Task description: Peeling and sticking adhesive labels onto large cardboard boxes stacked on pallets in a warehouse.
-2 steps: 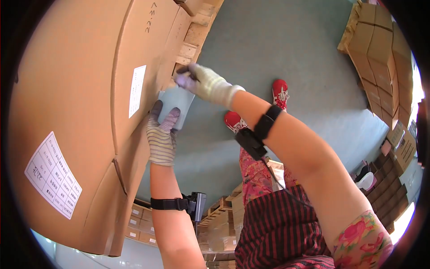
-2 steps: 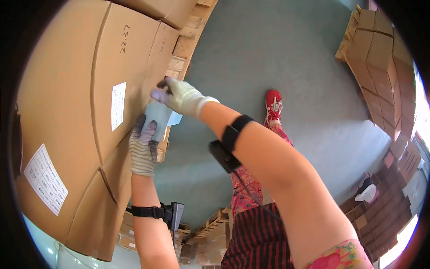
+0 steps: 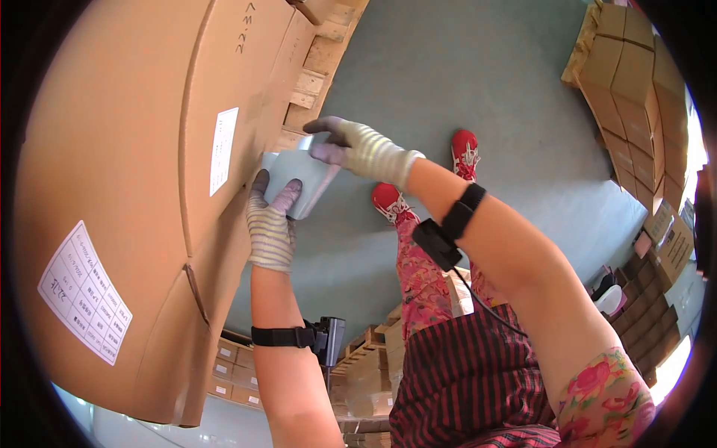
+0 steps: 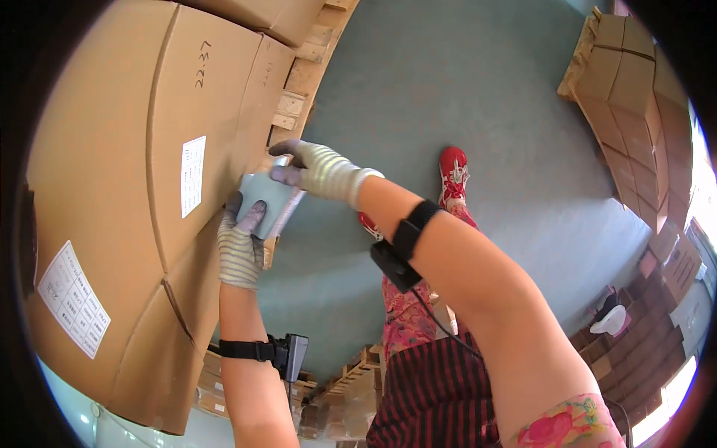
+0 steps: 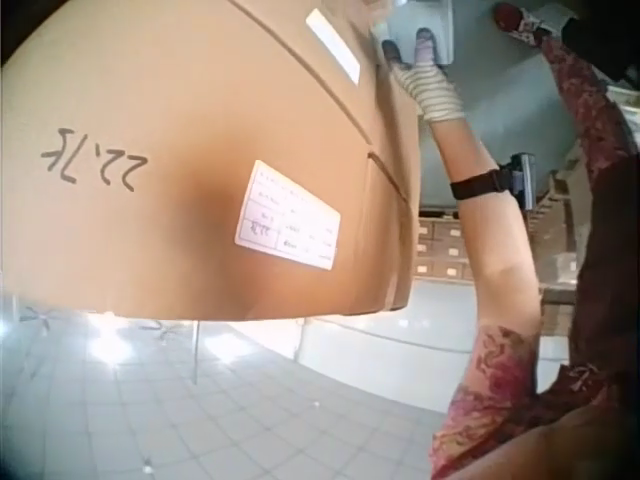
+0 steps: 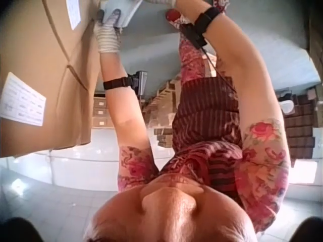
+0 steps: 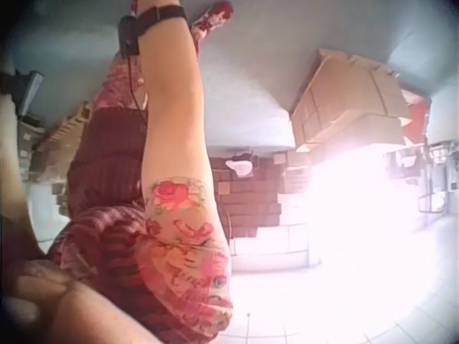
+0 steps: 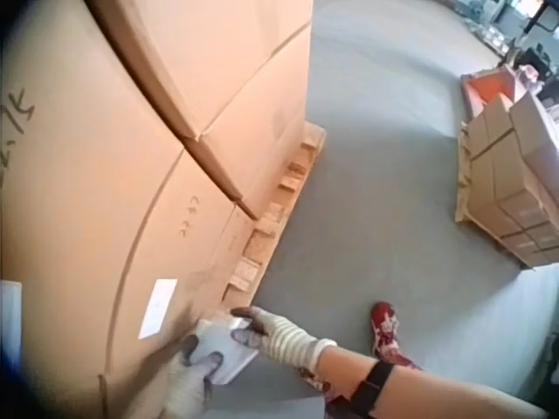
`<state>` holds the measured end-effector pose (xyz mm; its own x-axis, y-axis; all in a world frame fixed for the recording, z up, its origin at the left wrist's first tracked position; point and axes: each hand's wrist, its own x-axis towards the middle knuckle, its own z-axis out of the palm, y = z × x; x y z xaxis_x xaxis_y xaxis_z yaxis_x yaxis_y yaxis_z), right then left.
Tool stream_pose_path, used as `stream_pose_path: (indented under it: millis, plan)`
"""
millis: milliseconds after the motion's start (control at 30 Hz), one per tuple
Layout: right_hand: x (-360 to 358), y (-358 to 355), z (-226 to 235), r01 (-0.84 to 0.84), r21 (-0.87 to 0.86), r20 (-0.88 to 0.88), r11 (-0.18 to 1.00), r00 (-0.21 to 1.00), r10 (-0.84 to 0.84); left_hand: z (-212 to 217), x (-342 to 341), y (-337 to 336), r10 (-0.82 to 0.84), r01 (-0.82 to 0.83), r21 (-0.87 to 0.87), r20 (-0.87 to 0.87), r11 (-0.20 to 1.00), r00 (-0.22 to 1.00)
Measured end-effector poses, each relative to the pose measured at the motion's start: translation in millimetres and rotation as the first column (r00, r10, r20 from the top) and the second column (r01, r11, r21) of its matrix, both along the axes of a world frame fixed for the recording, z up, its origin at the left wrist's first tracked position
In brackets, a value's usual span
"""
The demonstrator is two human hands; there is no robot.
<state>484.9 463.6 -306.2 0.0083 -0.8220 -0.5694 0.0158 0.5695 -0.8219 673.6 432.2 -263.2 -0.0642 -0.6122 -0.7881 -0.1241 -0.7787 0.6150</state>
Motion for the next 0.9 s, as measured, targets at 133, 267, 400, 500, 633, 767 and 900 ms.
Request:
stream_pose_path:
  millis: [133, 267, 400, 500, 633, 767, 900]
  plan:
    - [-29.0, 35.8, 1.1, -0.125, 0.076, 0.472, 0.989, 0.878, 0.074, -3.0, -10.5, 10.1, 0.048, -0.043, 0.131, -0.035, 0.990, 0.998]
    - [-42.2, 46.1, 7.7, -0.203, 0.048, 0.501, 0.978, 0.852, 0.152, -6.9, -16.4, 21.9, 0.077, -0.058, 0.245, -0.071, 0.968, 0.995]
    - [-51.2, 49.8, 12.0, -0.211, 0.027, 0.522, 0.977, 0.837, 0.166, -7.7, -25.1, 32.9, 0.010, 0.023, 0.246, -0.133, 0.969, 0.991]
    - [-50.9, 51.5, 7.6, -0.262, 0.017, 0.425, 0.965, 0.875, 0.230, -2.0, -28.2, 32.7, 0.000, 0.035, 0.276, -0.126, 0.961, 0.992]
    - [-47.8, 53.0, 6.4, -0.282, 0.048, 0.321, 0.958, 0.913, 0.253, -18.3, -20.6, 34.4, 0.054, -0.034, 0.278, -0.066, 0.960, 0.996]
    - [-41.0, 57.1, -11.4, -0.198, 0.073, 0.201, 0.978, 0.963, 0.180, -35.2, -32.1, 39.9, 0.119, -0.128, 0.278, 0.048, 0.952, 0.992]
    - [-6.2, 43.3, -39.4, -0.195, -0.191, -0.385, 0.962, 0.917, 0.109, -84.7, -3.6, 52.6, 0.217, -0.248, 0.168, 0.181, 0.954, 0.959]
